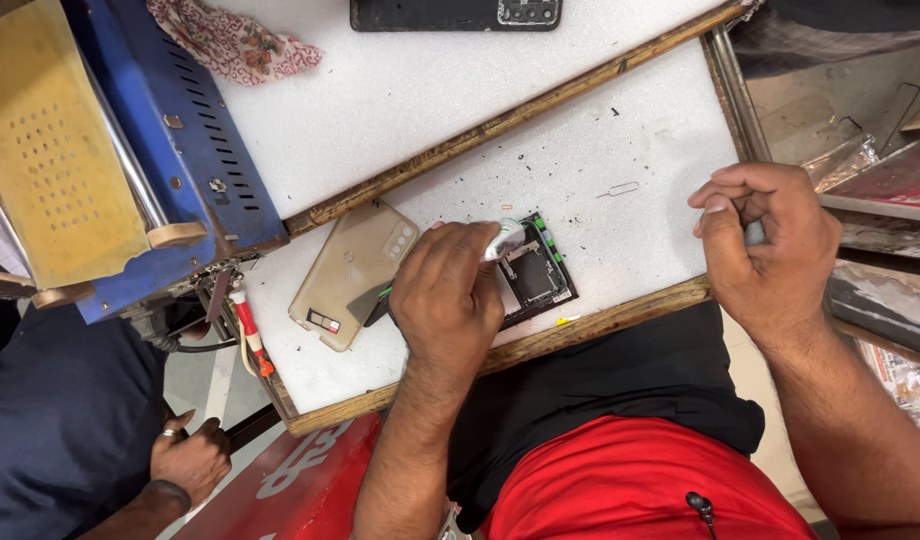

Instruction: The person applies a red adhesive to the edges of a disassembled smartphone screen assembly using a small applicator. They then use a cloth to wipe the surface and apply a white adhesive from a tube along the screen perimeter.

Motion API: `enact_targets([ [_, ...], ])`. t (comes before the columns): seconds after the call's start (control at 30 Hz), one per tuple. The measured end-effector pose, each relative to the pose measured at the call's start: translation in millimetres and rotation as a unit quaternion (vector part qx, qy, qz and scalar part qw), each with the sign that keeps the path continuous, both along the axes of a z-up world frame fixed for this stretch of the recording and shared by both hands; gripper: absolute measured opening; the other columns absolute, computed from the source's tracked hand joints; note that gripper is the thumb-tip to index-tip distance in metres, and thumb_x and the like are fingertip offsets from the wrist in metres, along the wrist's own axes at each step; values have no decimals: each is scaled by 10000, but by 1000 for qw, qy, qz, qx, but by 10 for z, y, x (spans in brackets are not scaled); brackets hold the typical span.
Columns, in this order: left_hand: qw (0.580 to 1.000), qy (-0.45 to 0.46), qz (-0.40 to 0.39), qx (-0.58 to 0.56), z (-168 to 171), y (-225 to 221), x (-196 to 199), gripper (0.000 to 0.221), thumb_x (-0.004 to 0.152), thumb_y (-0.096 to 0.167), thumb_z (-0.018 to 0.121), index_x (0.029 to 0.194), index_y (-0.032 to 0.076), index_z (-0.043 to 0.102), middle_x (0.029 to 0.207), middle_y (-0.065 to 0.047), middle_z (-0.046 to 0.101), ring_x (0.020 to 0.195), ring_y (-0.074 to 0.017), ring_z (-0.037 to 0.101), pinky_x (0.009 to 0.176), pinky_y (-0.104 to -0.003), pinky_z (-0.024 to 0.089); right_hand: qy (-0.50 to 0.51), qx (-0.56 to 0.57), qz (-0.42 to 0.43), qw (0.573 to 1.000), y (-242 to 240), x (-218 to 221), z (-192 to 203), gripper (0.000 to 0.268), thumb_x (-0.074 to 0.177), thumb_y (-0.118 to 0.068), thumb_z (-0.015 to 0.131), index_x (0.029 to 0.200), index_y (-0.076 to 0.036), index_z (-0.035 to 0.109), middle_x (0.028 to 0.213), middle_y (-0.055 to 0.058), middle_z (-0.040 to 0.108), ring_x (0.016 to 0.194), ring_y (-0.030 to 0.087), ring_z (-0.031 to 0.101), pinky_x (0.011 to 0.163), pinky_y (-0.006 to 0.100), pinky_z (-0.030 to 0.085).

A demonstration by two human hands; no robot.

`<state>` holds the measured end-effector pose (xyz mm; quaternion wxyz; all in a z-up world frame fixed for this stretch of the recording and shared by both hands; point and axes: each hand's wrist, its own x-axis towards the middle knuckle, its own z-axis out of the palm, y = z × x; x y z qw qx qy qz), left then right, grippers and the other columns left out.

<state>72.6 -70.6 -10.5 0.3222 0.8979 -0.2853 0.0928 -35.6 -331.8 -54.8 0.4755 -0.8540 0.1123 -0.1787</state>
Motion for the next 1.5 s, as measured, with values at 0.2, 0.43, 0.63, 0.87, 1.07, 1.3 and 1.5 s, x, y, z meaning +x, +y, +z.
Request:
enact_targets([
  [0.2, 1000, 1, 15, 16, 8, 70, 12, 403, 772, -139, 653, 1112, 62, 733, 1005, -104, 760, 1025, -267, 741, 989, -417, 608, 5, -1, -4, 1000, -2, -4, -10, 109, 1123, 97, 525, 1218, 55, 493, 989, 163, 725, 777, 129, 714, 675, 231, 582],
  [0.43, 999, 16, 31, 21, 19, 184, -32, 395, 747, -149, 625, 1072, 45, 741, 977, -108, 762, 1024, -276, 747, 954, -406, 613, -3, -7, 9, 1000, -34, -2, -55, 118, 1104, 124, 488, 1205, 63, 479, 998, 178, 716, 795, 143, 723, 671, 235, 605],
  [0.63, 999, 15, 42, 20, 40, 278, -49, 400, 736, -148, 622, 1072, 35, 739, 982, -121, 758, 1038, -292, 745, 970, -413, 608, -15, -5, 10, 1000, -20, 23, 10, 114, 1128, 136, 483, 1217, 66, 471, 1018, 189, 713, 819, 157, 727, 700, 239, 608],
  [0.87, 998, 11, 61, 4, 51, 407, -89, 370, 758, -134, 646, 1065, 47, 740, 991, -119, 758, 1028, -288, 742, 990, -421, 602, -60, -38, 10, 997, -12, 29, 33, 183, 1041, 200, 444, 1185, 87, 456, 991, 234, 676, 772, 215, 696, 663, 280, 593],
  [1.07, 996, 9, 91, -2, 49, 525, -140, 342, 776, -125, 673, 1063, 50, 739, 997, -108, 761, 1040, -292, 745, 930, -399, 605, -142, 47, -32, 988, -96, -91, -179, 180, 1105, 182, 423, 1208, 37, 454, 1048, 199, 636, 891, 168, 695, 826, 273, 627],
  [1.3, 991, 5, 130, -35, 143, 741, -226, 275, 858, -73, 729, 1108, 42, 715, 1038, -113, 757, 1031, -294, 736, 954, -413, 598, -70, -205, -5, 976, -95, -149, 28, 275, 1048, 149, 509, 1306, 56, 488, 1246, 258, 618, 1115, 318, 668, 987, 388, 569],
  [1.5, 993, 56, 65, -81, 95, 567, -283, 313, 865, -26, 751, 1160, 62, 699, 1152, -117, 737, 1105, -304, 720, 960, -408, 591, 18, 264, -148, 953, -311, -305, -374, 257, 1110, -294, 436, 1287, -121, 507, 1303, 88, 606, 1151, 163, 596, 1017, 326, 546],
])
